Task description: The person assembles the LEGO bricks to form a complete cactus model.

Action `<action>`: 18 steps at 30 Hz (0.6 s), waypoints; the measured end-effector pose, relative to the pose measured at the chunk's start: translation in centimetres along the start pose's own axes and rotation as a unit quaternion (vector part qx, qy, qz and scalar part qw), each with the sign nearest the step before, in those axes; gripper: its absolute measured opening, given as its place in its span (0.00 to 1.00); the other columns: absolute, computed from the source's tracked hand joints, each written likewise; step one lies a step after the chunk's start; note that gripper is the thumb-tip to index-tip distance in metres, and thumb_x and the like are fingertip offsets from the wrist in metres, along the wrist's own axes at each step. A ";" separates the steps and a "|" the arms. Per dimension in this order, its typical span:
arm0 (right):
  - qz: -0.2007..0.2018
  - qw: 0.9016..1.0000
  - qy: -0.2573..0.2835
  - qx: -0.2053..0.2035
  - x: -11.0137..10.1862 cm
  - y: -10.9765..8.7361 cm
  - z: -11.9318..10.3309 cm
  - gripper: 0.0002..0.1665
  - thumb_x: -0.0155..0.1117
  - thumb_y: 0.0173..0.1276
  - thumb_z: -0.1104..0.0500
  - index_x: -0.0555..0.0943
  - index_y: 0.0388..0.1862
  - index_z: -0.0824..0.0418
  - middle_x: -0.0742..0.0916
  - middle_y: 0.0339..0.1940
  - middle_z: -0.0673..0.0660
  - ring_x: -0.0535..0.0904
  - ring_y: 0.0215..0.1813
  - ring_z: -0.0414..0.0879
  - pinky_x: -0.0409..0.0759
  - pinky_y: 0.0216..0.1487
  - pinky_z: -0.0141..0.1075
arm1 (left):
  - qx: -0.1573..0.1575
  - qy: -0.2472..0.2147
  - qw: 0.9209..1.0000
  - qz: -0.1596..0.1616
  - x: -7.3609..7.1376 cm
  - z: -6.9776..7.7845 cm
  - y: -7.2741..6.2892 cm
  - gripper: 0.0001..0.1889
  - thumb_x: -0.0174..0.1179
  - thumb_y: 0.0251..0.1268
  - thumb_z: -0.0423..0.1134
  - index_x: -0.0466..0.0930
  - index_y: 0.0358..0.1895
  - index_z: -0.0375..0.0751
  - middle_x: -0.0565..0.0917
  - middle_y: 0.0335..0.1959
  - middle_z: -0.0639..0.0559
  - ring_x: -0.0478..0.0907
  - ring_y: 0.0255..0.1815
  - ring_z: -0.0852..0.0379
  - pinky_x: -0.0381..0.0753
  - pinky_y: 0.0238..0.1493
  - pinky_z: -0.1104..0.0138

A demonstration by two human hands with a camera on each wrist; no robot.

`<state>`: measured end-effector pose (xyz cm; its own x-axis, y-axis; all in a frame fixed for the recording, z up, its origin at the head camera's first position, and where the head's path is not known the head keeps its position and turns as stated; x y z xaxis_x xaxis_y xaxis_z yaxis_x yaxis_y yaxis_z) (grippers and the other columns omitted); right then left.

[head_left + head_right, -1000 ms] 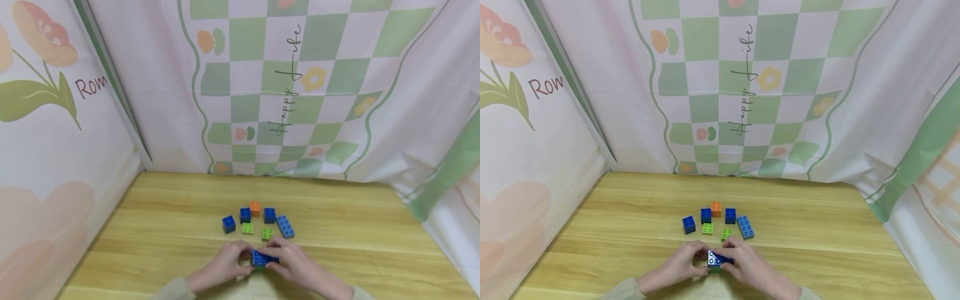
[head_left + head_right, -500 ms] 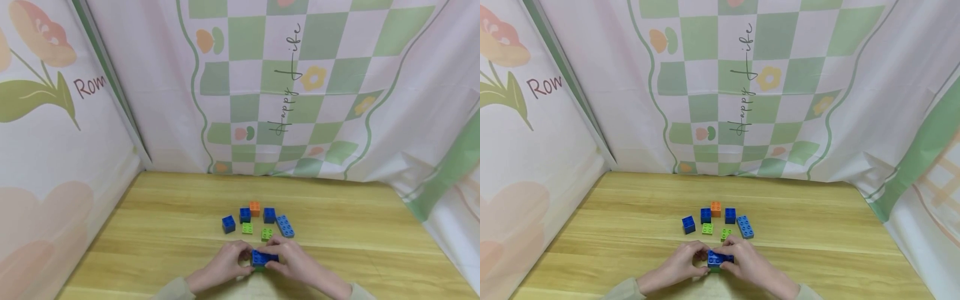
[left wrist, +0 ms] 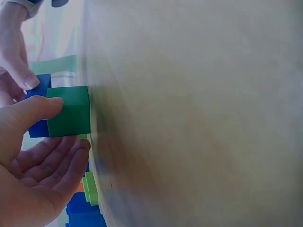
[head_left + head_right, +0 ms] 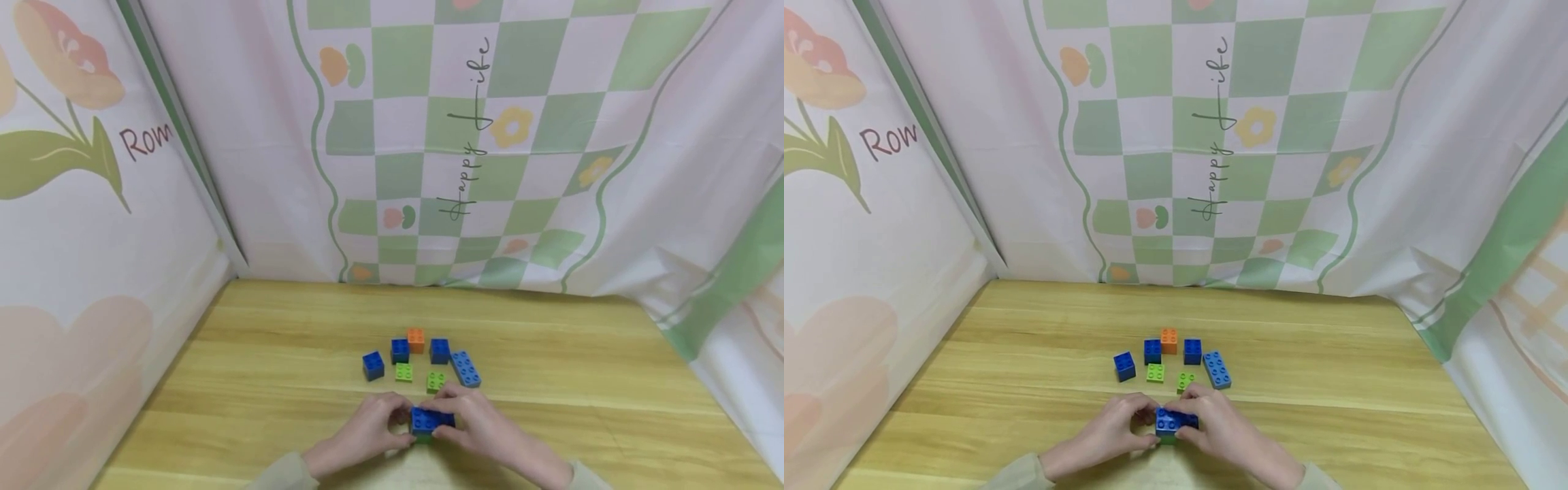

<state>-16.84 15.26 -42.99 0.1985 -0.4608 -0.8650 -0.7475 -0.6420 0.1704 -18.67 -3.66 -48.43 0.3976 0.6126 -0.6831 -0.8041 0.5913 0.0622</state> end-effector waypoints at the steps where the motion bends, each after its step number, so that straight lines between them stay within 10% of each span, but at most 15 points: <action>1: 0.001 1.000 -0.003 -0.003 0.0 0.0 0.0 0.23 0.74 0.58 0.57 0.85 0.54 0.57 0.88 0.43 0.51 0.81 0.43 0.38 0.83 0.40 0.26 | 0.001 0.001 1.000 0.001 0.0 0.0 0.0 0.18 0.73 0.54 0.40 0.83 0.49 0.43 0.86 0.42 0.58 0.77 0.39 0.75 0.80 0.41 0.81; 18: -0.001 1.000 -0.007 -0.006 -0.1 -0.1 0.0 0.24 0.73 0.60 0.56 0.84 0.56 0.57 0.88 0.45 0.52 0.82 0.44 0.39 0.83 0.42 0.26 | 0.029 0.018 0.999 0.020 -0.2 0.4 -0.5 0.19 0.72 0.57 0.46 0.82 0.51 0.46 0.86 0.44 0.58 0.78 0.40 0.74 0.80 0.42 0.81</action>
Point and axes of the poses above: each hand's wrist, its own y-axis towards the middle knuckle, its own x-axis out of the palm, z = x × y, the point moved 3 cm from there along y, towards the middle knuckle
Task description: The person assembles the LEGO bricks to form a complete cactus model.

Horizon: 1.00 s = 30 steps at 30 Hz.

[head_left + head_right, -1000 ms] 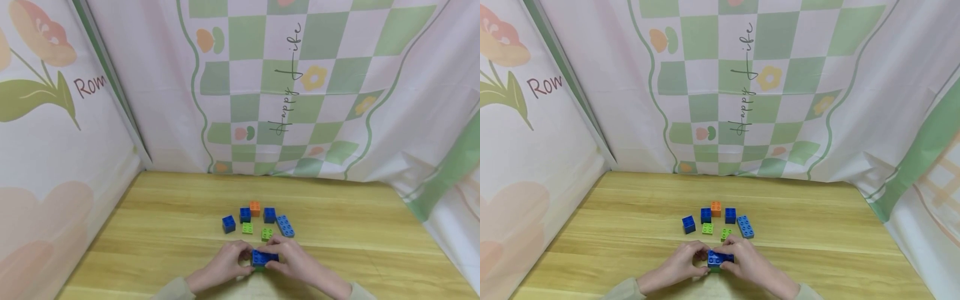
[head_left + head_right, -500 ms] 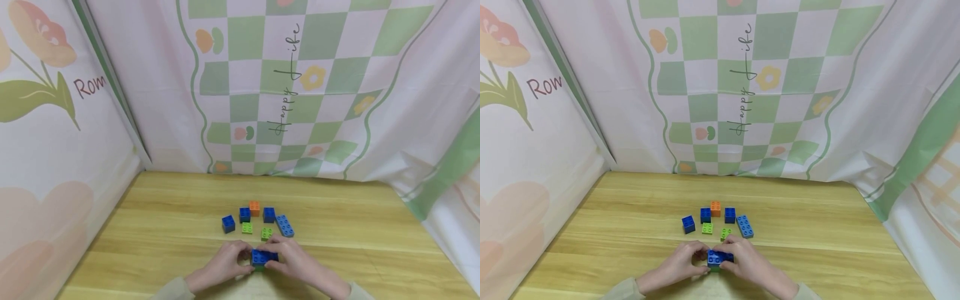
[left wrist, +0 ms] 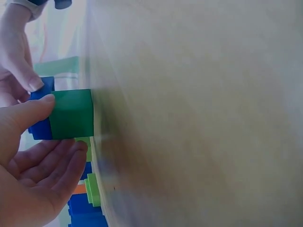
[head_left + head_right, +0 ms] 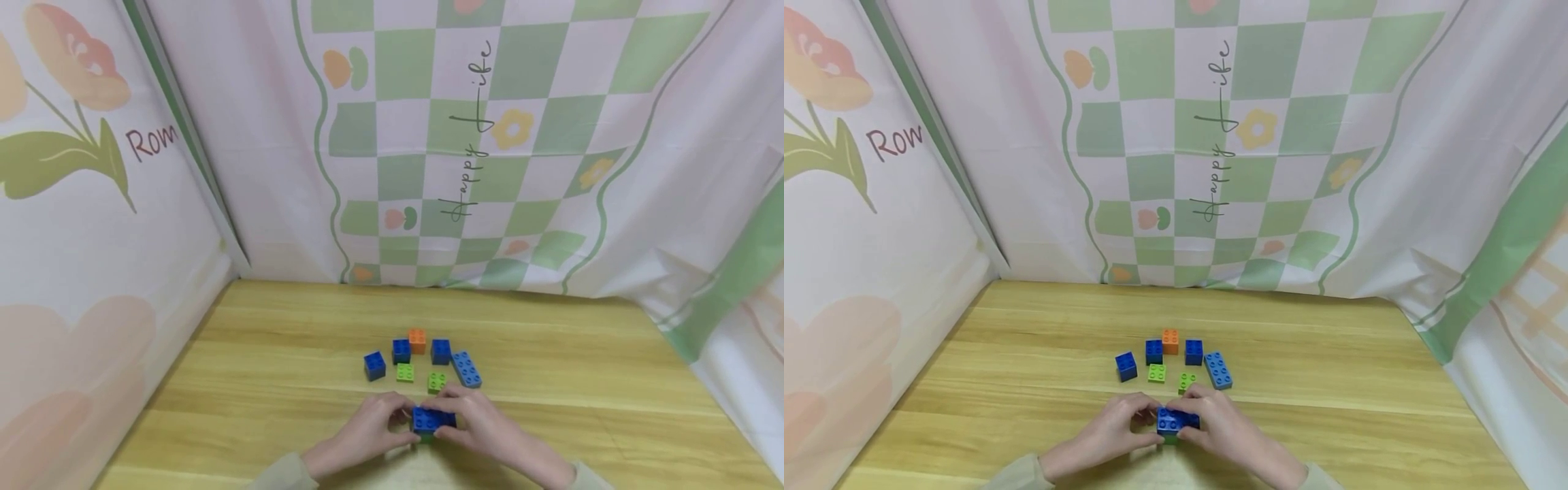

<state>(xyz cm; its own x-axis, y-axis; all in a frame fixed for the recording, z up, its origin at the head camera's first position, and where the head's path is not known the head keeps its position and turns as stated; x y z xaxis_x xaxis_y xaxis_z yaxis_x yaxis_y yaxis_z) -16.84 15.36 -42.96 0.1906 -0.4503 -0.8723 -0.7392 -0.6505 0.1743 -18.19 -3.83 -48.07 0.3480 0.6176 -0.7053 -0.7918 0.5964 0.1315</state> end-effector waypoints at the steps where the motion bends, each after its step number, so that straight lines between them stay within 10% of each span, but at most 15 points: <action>1: 0.002 1.000 -0.001 -0.002 0.0 0.0 0.0 0.24 0.73 0.60 0.56 0.84 0.56 0.57 0.88 0.45 0.52 0.82 0.44 0.39 0.83 0.42 0.26 | 0.000 0.000 1.000 0.001 0.0 0.0 0.0 0.19 0.72 0.57 0.45 0.82 0.51 0.46 0.86 0.44 0.58 0.78 0.40 0.74 0.80 0.43 0.81; 30: 0.058 0.998 0.001 -0.028 -0.2 -0.5 0.3 0.17 0.70 0.65 0.53 0.85 0.50 0.59 0.87 0.44 0.50 0.84 0.44 0.41 0.86 0.43 0.29 | 0.005 0.001 1.000 0.001 0.0 0.2 0.3 0.16 0.74 0.53 0.40 0.85 0.46 0.44 0.88 0.40 0.58 0.78 0.36 0.75 0.80 0.40 0.82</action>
Point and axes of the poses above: each hand's wrist, its own y-axis towards the middle knuckle, its own x-axis out of the palm, z = x × y, the point moved 3 cm from there along y, towards the middle knuckle
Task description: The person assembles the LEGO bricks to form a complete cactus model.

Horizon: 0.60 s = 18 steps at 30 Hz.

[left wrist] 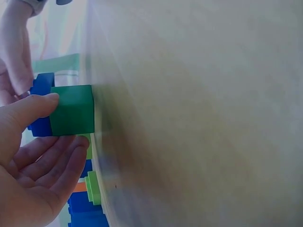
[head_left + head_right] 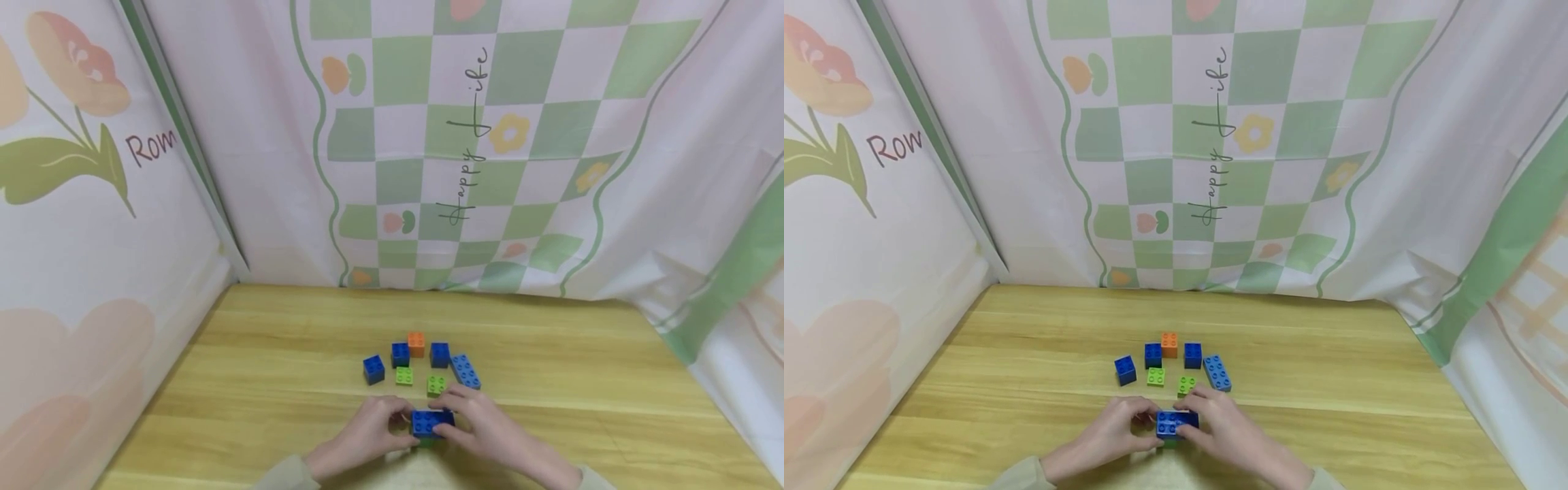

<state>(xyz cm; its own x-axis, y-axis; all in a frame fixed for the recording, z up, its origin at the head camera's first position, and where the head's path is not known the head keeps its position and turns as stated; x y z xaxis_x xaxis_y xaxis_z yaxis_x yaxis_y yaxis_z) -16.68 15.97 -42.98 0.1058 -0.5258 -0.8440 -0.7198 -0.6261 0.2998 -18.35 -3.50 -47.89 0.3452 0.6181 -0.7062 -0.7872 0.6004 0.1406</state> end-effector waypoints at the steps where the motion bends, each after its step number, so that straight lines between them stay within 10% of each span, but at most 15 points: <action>1: 0.017 1.000 -0.001 -0.009 -0.1 0.1 0.1 0.16 0.70 0.64 0.55 0.85 0.49 0.59 0.88 0.43 0.51 0.84 0.43 0.41 0.86 0.43 0.30 | 0.002 0.001 1.000 0.001 0.0 0.0 0.0 0.16 0.74 0.53 0.41 0.85 0.46 0.44 0.88 0.40 0.58 0.78 0.36 0.75 0.80 0.40 0.82; 6: 0.069 0.997 0.009 -0.021 -0.7 0.6 0.9 0.12 0.71 0.60 0.63 0.85 0.44 0.61 0.88 0.38 0.53 0.84 0.38 0.43 0.87 0.38 0.31 | 0.010 0.013 1.000 0.008 0.2 -0.1 0.0 0.17 0.75 0.52 0.41 0.85 0.46 0.43 0.88 0.40 0.57 0.78 0.37 0.75 0.80 0.40 0.82; 18: 0.056 0.996 0.032 0.062 -0.5 1.1 3.9 0.16 0.72 0.57 0.68 0.84 0.46 0.67 0.89 0.39 0.61 0.86 0.37 0.48 0.88 0.38 0.35 | -0.004 0.006 1.000 -0.006 0.0 0.0 0.0 0.18 0.75 0.52 0.42 0.85 0.47 0.44 0.89 0.41 0.58 0.79 0.38 0.75 0.80 0.41 0.82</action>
Point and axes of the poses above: each hand's wrist, its own y-axis towards the middle knuckle, its own x-axis out of the palm, z = x × y, the point moved 3 cm from there along y, towards the middle knuckle
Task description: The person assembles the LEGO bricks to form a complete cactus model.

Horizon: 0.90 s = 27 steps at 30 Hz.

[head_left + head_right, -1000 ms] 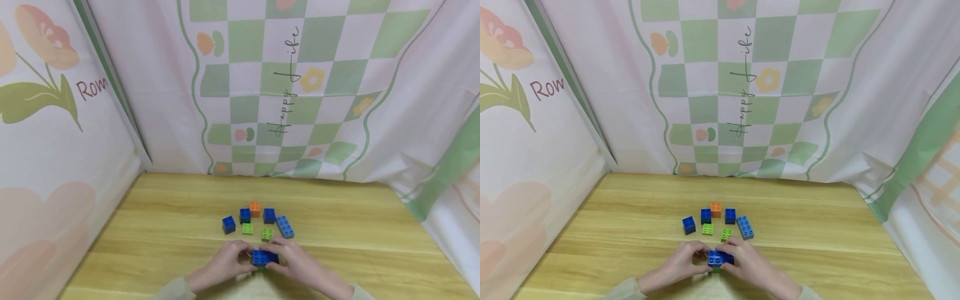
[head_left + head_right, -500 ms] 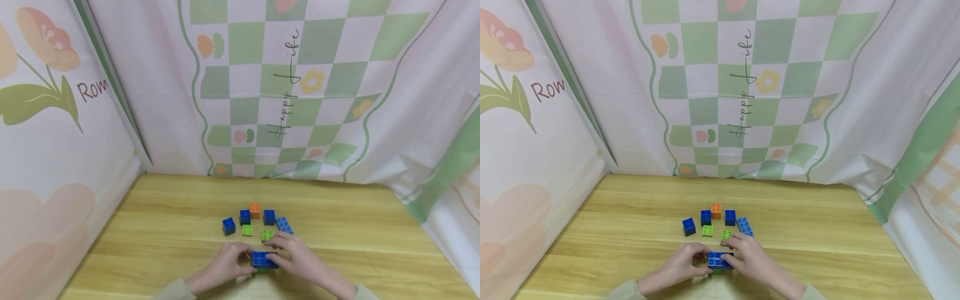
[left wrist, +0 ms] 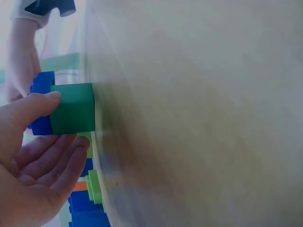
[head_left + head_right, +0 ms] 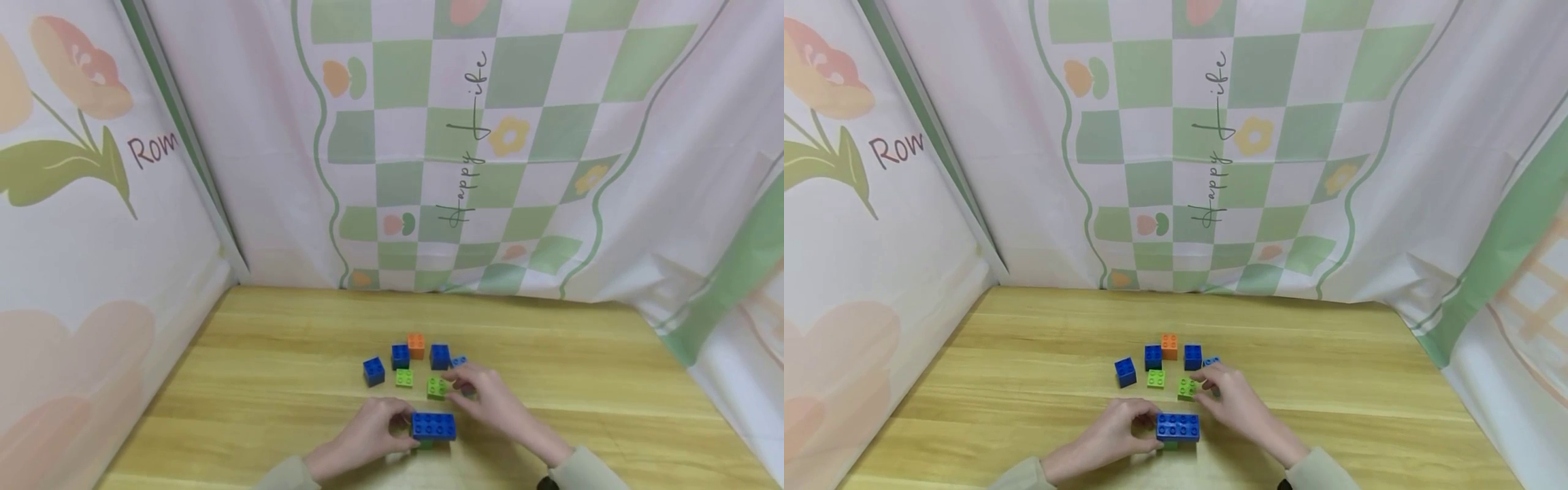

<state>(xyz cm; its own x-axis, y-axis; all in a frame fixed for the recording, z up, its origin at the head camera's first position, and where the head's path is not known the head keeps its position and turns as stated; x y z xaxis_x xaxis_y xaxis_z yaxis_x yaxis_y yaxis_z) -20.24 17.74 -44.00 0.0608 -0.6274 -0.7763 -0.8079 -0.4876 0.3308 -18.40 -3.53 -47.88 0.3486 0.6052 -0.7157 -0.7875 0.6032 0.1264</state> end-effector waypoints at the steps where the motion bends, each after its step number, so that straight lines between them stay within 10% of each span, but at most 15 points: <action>1: -0.003 1.000 0.001 0.007 0.1 0.1 0.2 0.16 0.72 0.57 0.68 0.84 0.46 0.66 0.89 0.40 0.61 0.86 0.37 0.48 0.88 0.38 0.35 | -0.002 -0.002 1.000 -0.002 0.0 0.0 0.0 0.18 0.75 0.52 0.42 0.85 0.47 0.44 0.89 0.42 0.58 0.79 0.38 0.75 0.80 0.41 0.82; 27: -0.073 0.994 -0.035 0.068 1.1 2.2 1.0 0.18 0.75 0.56 0.63 0.84 0.46 0.66 0.88 0.42 0.60 0.85 0.40 0.48 0.86 0.40 0.34 | -0.004 -0.001 1.000 -0.009 -0.3 0.2 0.0 0.18 0.74 0.53 0.42 0.85 0.48 0.44 0.89 0.42 0.58 0.80 0.38 0.75 0.80 0.41 0.81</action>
<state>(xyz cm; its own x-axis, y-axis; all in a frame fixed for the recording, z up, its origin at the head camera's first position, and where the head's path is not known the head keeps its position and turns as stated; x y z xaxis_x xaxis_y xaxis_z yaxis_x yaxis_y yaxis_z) -22.50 16.55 -44.69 0.1457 -0.5101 -0.8477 -0.8658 -0.4803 0.1402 -18.41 -3.59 -47.46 0.3630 0.5957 -0.7165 -0.7852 0.6096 0.1090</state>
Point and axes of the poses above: each hand's wrist, its own y-axis towards the middle knuckle, its own x-axis out of the palm, z = x × y, the point moved 3 cm from there along y, towards the middle knuckle
